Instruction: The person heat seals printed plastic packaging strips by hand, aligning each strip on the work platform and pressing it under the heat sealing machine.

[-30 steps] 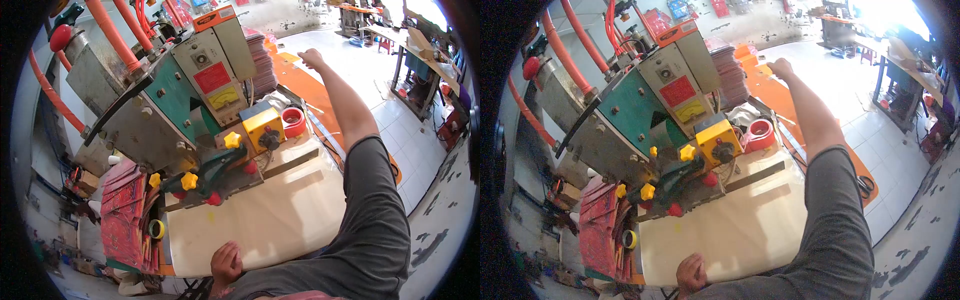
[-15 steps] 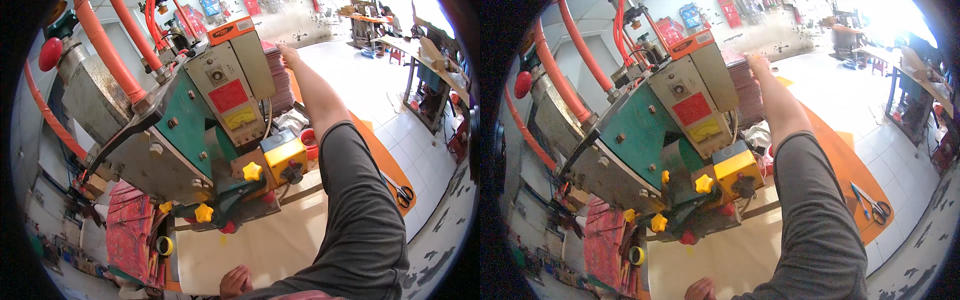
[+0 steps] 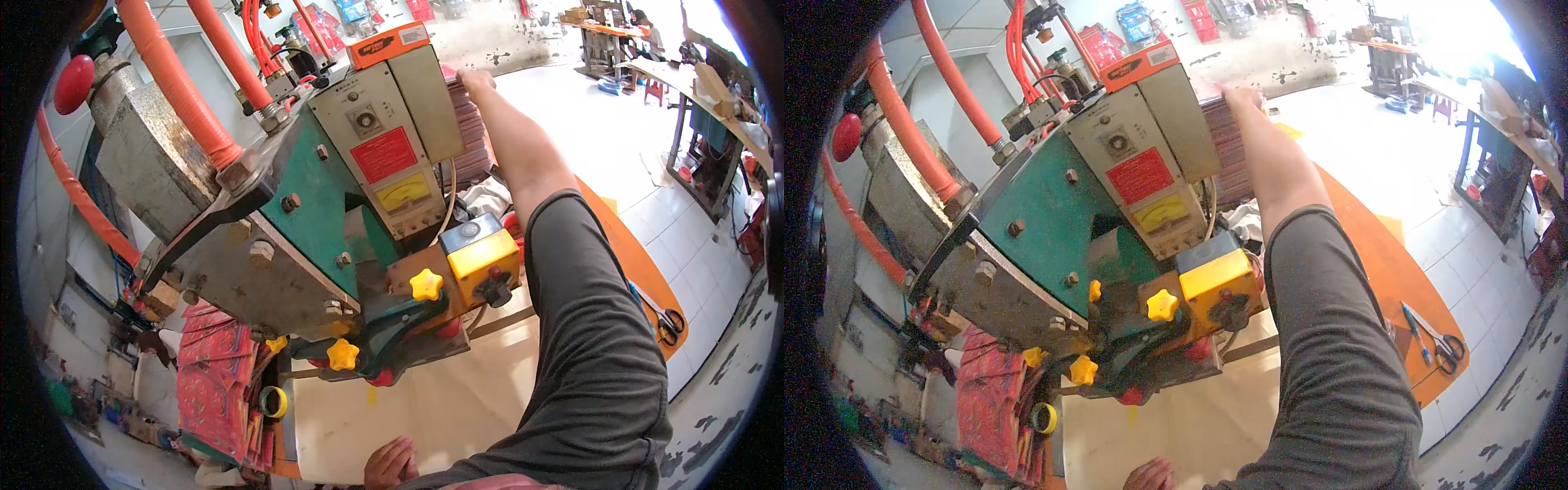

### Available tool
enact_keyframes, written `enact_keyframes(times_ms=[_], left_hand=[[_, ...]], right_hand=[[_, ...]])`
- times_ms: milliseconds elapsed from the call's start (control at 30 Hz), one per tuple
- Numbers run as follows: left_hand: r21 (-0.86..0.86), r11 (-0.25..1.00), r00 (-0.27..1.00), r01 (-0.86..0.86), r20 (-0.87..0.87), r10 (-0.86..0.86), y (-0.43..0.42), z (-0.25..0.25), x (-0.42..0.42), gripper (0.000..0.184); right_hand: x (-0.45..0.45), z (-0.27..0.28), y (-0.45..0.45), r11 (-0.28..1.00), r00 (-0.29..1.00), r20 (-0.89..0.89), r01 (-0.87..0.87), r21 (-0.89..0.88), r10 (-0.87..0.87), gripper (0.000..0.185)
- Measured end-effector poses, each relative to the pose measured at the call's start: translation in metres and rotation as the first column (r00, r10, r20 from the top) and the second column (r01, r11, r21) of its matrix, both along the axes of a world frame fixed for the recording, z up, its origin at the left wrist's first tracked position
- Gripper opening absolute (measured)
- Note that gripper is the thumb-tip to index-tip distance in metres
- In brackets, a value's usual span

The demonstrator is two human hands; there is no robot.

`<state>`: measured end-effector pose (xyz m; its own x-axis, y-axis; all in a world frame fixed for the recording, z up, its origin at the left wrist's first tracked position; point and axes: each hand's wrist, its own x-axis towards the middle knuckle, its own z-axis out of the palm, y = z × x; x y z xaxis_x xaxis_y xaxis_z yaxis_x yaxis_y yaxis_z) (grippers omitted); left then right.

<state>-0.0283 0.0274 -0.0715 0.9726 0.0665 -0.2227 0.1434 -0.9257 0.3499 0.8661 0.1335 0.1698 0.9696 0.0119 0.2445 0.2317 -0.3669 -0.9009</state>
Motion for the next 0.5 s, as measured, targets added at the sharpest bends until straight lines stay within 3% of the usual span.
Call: enact_keyframes(times_ms=[67,133,167,233,267,333,500], left_hand=[[-0.089,0.996,1.0,-0.025,-0.005,0.024,0.005,-0.006,-0.002,0.067],[-0.127,0.992,0.998,-0.014,0.062,0.022,0.007,-0.01,-0.003,0.066],[-0.165,0.986,0.992,0.006,0.127,0.016,0.008,-0.012,-0.003,0.064],[-0.093,0.996,0.985,0.009,0.175,0.008,0.007,-0.021,-0.005,0.061],[-0.019,1.0,0.975,0.008,0.223,-0.004,0.006,-0.025,-0.006,0.057],[-0.045,0.999,0.969,-0.02,0.245,0.03,0.0,-0.019,-0.003,0.053],[-0.047,0.997,0.956,-0.066,0.282,0.076,-0.008,-0.001,0.005,0.047]], right_hand=[[-0.027,0.016,-0.01,0.999,0.999,-0.039,0.018,0.051,-0.016,0.045],[-0.035,0.022,-0.018,0.979,0.962,-0.184,-0.188,0.08,0.2,0.041],[-0.041,0.022,-0.017,0.979,0.962,-0.185,-0.188,0.078,0.2,0.041],[-0.035,0.015,-0.006,0.919,0.962,-0.066,-0.233,0.317,0.266,0.039],[-0.03,0.013,-0.002,0.92,0.961,-0.068,-0.233,0.315,0.267,0.039],[-0.025,0.013,0.003,0.84,0.915,-0.126,-0.287,0.46,0.382,0.036],[0.013,-0.001,0.028,0.827,0.93,-0.137,-0.227,0.514,0.34,0.025]])
